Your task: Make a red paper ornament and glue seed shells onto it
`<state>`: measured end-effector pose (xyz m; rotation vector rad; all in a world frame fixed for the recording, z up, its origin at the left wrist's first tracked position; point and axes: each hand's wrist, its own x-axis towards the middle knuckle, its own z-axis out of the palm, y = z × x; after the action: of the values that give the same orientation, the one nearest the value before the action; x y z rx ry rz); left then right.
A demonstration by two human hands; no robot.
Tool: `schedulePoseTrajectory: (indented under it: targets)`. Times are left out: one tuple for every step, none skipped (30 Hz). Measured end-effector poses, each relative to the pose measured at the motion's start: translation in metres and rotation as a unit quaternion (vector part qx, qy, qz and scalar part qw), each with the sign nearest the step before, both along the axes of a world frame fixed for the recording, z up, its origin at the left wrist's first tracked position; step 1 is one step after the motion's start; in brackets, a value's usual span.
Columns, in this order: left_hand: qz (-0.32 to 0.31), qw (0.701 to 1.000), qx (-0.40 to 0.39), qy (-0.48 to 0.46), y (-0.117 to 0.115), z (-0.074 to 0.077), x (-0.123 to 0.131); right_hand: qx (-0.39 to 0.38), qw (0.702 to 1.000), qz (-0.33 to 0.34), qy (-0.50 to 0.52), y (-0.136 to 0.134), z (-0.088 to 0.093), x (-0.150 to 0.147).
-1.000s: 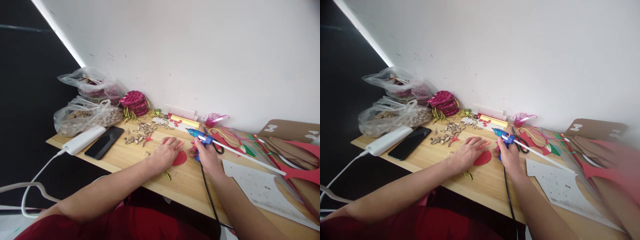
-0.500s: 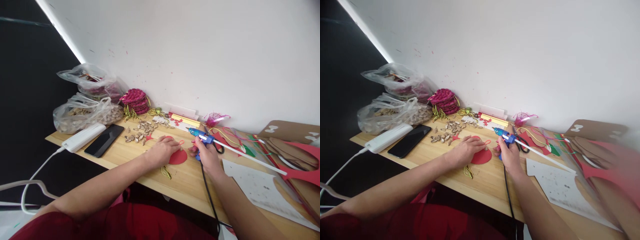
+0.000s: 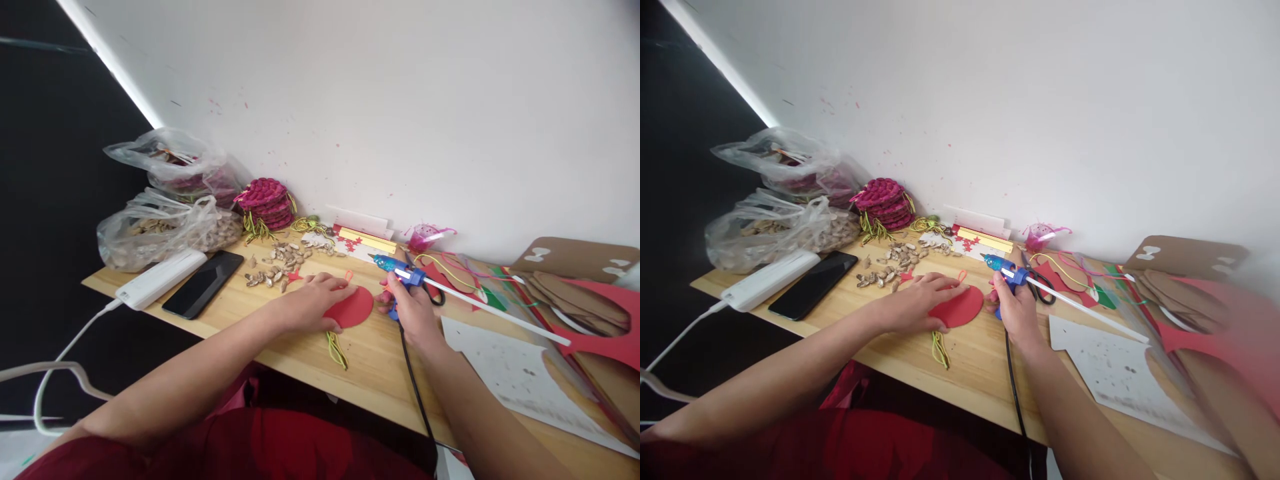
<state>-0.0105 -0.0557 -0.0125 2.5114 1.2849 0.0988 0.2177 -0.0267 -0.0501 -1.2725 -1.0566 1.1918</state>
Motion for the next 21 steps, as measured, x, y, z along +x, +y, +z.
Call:
schedulePoseTrajectory:
  targets:
    - [0.011,1.0,0.022,0.007,-0.003,-0.001,0.004,0.0,1.0,0.0,0.0,0.0,0.0,0.0]
    - [0.023,0.999,0.044,0.019,-0.005,-0.002,0.007,0.0,1.0,0.002,-0.001,0.0,0.001,0.0]
    - [0.037,0.996,0.069,0.03,-0.008,-0.003,0.011,0.0,1.0,0.003,-0.002,0.0,0.001,0.0]
    - [0.047,0.994,0.095,0.04,-0.011,-0.004,0.014,0.0,1.0,0.006,-0.004,0.0,0.0,0.001]
    - [0.049,0.991,0.118,0.047,-0.013,-0.005,0.018,-0.001,1.0,0.009,-0.006,0.001,0.0,0.001]
    - [0.052,0.988,0.137,0.051,-0.015,-0.007,0.02,-0.001,1.0,0.011,-0.009,0.001,-0.001,0.002]
    - [0.057,0.986,0.151,0.052,-0.018,-0.008,0.023,-0.003,1.0,0.013,-0.011,0.002,-0.002,0.003]
    - [0.065,0.983,0.161,0.052,-0.02,-0.01,0.025,-0.003,1.0,0.014,-0.011,0.002,-0.003,0.003]
    - [0.075,0.982,0.169,0.05,-0.022,-0.012,0.026,-0.001,1.0,0.016,-0.011,0.003,-0.004,0.004]
    - [0.085,0.98,0.175,0.048,-0.025,-0.014,0.028,0.0,1.0,0.019,-0.009,0.003,-0.005,0.004]
    - [0.092,0.978,0.179,0.044,-0.026,-0.015,0.029,0.001,1.0,0.021,-0.006,0.003,-0.006,0.004]
    - [0.095,0.978,0.182,0.038,-0.028,-0.017,0.03,-0.001,1.0,0.025,-0.002,0.003,-0.006,0.004]
    - [0.095,0.978,0.183,0.028,-0.028,-0.017,0.03,-0.005,1.0,0.027,0.001,0.003,-0.006,0.004]
    - [0.092,0.979,0.183,0.013,-0.027,-0.017,0.028,-0.011,1.0,0.026,0.004,0.002,-0.006,0.003]
    - [0.088,0.979,0.181,-0.006,-0.024,-0.015,0.024,-0.019,1.0,0.023,0.005,0.002,-0.005,0.003]
    - [0.085,0.979,0.181,-0.026,-0.02,-0.013,0.018,-0.026,0.999,0.02,0.005,0.001,-0.004,0.003]
    - [0.087,0.979,0.178,-0.047,-0.014,-0.01,0.009,-0.028,0.999,0.017,0.004,0.0,-0.003,0.002]
    - [0.098,0.977,0.182,-0.06,-0.006,-0.006,-0.003,-0.029,0.999,0.014,0.002,0.0,-0.001,0.002]
    - [0.119,0.973,0.187,-0.062,0.003,-0.001,-0.016,-0.028,1.0,0.012,-0.001,0.0,0.0,0.002]
    - [0.146,0.971,0.181,-0.051,0.012,0.003,-0.032,-0.025,1.0,0.01,-0.002,0.0,0.002,0.002]
    - [0.189,0.965,0.174,-0.047,0.022,0.006,-0.048,-0.022,1.0,0.01,-0.002,0.0,0.002,0.002]
